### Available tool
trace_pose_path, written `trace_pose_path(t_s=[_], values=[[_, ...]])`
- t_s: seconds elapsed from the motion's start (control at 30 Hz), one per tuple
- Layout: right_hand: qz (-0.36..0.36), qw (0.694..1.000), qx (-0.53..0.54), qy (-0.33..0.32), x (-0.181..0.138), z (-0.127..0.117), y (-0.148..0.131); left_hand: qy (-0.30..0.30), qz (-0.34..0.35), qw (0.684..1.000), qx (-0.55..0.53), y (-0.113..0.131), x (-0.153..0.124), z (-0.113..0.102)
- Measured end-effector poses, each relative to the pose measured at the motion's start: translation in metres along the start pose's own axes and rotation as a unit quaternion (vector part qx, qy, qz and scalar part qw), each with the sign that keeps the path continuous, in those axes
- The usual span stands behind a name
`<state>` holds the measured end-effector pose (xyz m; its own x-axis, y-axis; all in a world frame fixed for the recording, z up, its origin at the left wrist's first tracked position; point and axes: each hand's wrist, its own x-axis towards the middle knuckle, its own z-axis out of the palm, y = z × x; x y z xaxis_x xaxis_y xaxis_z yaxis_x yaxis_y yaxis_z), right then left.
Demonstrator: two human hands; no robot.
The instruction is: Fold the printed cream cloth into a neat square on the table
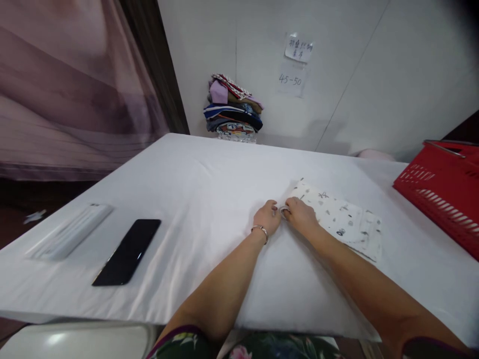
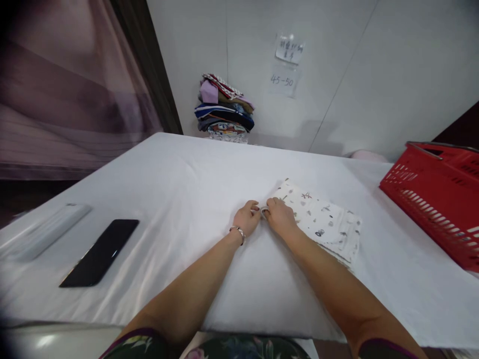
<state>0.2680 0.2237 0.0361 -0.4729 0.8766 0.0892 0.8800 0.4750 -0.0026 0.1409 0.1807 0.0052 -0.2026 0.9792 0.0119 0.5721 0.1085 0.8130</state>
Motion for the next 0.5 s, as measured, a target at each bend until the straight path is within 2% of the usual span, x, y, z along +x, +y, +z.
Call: trace_pose_path(t_s=[0.1,0.2,0.33,0.5], values=[[0.009,1.0,0.015,0.006,0.001,0.001,0.001,0.003,0.046,0.999,0.015,0.0,-0.002,0.0],[-0.018,0.999,0.043,0.015,-0.003,0.0,0.006,-0.007,0.072,0.996,0.045,-0.001,-0.001,0.001],[-0.062,0.996,0.053,0.034,-0.023,-0.005,0.02,-0.008,0.065,0.996,0.069,-0.002,0.001,0.001],[-0.056,0.997,0.015,0.059,-0.062,-0.009,0.046,-0.011,0.055,0.997,0.053,-0.002,0.003,0.001]])
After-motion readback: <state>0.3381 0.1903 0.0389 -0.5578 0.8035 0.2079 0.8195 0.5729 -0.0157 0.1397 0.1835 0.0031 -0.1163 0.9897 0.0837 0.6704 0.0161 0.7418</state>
